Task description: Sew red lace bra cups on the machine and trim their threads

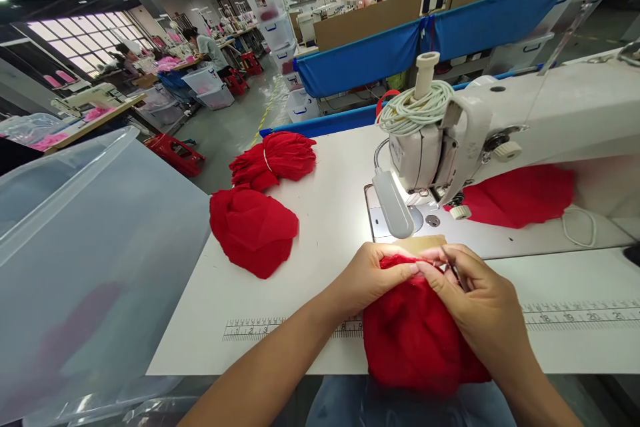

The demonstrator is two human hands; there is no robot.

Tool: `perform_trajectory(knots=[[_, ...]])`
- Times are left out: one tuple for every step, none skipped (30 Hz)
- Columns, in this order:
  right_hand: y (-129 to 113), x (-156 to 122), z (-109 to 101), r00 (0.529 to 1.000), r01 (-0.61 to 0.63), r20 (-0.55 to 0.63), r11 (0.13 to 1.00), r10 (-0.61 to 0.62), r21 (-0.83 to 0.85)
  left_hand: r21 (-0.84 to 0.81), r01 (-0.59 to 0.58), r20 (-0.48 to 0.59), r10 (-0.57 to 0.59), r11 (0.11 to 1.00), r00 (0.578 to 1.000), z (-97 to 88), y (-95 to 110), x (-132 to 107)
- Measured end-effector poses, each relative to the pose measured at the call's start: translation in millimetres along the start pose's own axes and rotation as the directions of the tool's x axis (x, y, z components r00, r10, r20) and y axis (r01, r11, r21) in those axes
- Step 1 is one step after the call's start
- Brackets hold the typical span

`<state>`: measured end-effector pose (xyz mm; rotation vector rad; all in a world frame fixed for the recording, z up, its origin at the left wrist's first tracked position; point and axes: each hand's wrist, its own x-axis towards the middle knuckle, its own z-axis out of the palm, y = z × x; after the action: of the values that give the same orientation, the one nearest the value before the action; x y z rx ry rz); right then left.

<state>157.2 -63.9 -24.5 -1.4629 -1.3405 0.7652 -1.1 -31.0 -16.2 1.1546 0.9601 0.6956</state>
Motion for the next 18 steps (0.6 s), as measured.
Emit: perform_trajectory(knots=[[-1.4,0.2,-0.1,1.000,0.026,-0.010,1.000,-0.026,0.001,-0.013,0.013,0.009,-0.013,1.000,1.000,-0.2,0.0,-0.2],[-2.0,0.1,-0.7,0.999,0.031,-0.030,0.999,-0.031,-0.008,-0.034,0.030,0.014,-0.029,0.999,0.999,-0.5,0.3,-0.5],[-1.6,-0.3,-2.2,0.999,0.013,-0.050,1.000,-0.015,-0.024,-0.059,0.047,0.014,-0.047,0.997,0.999,-0.9,0.7,-0.8],[-0.3,-0.6,-4.5,0.998,-0.016,-0.058,0.999,0.014,-0.043,-0.087,0.062,0.008,-0.062,0.994,0.998,-1.4,1.4,-1.1],[2.1,-0.6,-7.9,0.998,-0.043,-0.047,0.997,0.040,-0.061,-0.113,0.072,0.002,-0.072,0.991,0.997,-1.8,2.2,-1.3],[5.6,-0.2,-12.3,0.998,-0.055,-0.019,0.995,0.054,-0.079,-0.136,0.077,-0.003,-0.078,0.988,0.997,-2.1,3.2,-1.4],[10.1,0.7,-17.5,0.999,-0.044,0.027,0.995,0.047,-0.094,-0.153,0.080,-0.004,-0.082,0.985,0.997,-2.2,4.3,-1.5],[15.3,2.3,-23.4,0.997,-0.012,0.075,0.994,0.020,-0.107,-0.166,0.081,-0.003,-0.083,0.983,0.997,-2.1,5.2,-1.5],[20.8,4.2,-29.5,0.992,0.036,0.124,0.991,-0.020,-0.126,-0.175,0.082,-0.001,-0.083,0.981,0.997,-1.8,6.0,-1.5],[26.2,6.5,-35.4,0.984,0.092,0.164,0.984,-0.066,-0.154,-0.183,0.084,0.000,-0.085,0.980,0.996,-1.5,6.6,-1.5],[31.0,8.7,-40.6,0.976,0.145,0.188,0.971,-0.109,-0.189,-0.187,0.087,0.002,-0.088,0.979,0.996,-1.0,6.8,-1.5],[34.9,10.7,-44.8,0.968,0.192,0.201,0.955,-0.147,-0.225,-0.187,0.087,0.002,-0.089,0.978,0.996,-0.6,6.8,-1.4],[37.7,12.3,-47.6,0.961,0.232,0.211,0.938,-0.180,-0.256,-0.185,0.086,0.002,-0.087,0.979,0.996,-0.2,6.5,-1.3],[39.2,13.4,-48.9,0.954,0.262,0.218,0.923,-0.205,-0.280,-0.181,0.084,0.004,-0.084,0.980,0.996,0.2,6.0,-1.2],[39.5,14.0,-48.7,0.946,0.288,0.236,0.911,-0.222,-0.294,-0.176,0.082,0.009,-0.082,0.981,0.997,0.5,5.5,-1.1],[38.7,14.1,-47.2,0.939,0.307,0.252,0.904,-0.235,-0.299,-0.172,0.083,0.015,-0.081,0.982,0.997,0.8,5.1,-1.1],[37.2,13.6,-44.6,0.932,0.318,0.270,0.901,-0.240,-0.297,-0.168,0.084,0.020,-0.082,0.982,0.996,0.9,4.9,-1.1],[35.2,12.8,-41.5,0.930,0.318,0.284,0.903,-0.236,-0.290,-0.166,0.087,0.028,-0.084,0.982,0.996,0.9,4.9,-1.2]])
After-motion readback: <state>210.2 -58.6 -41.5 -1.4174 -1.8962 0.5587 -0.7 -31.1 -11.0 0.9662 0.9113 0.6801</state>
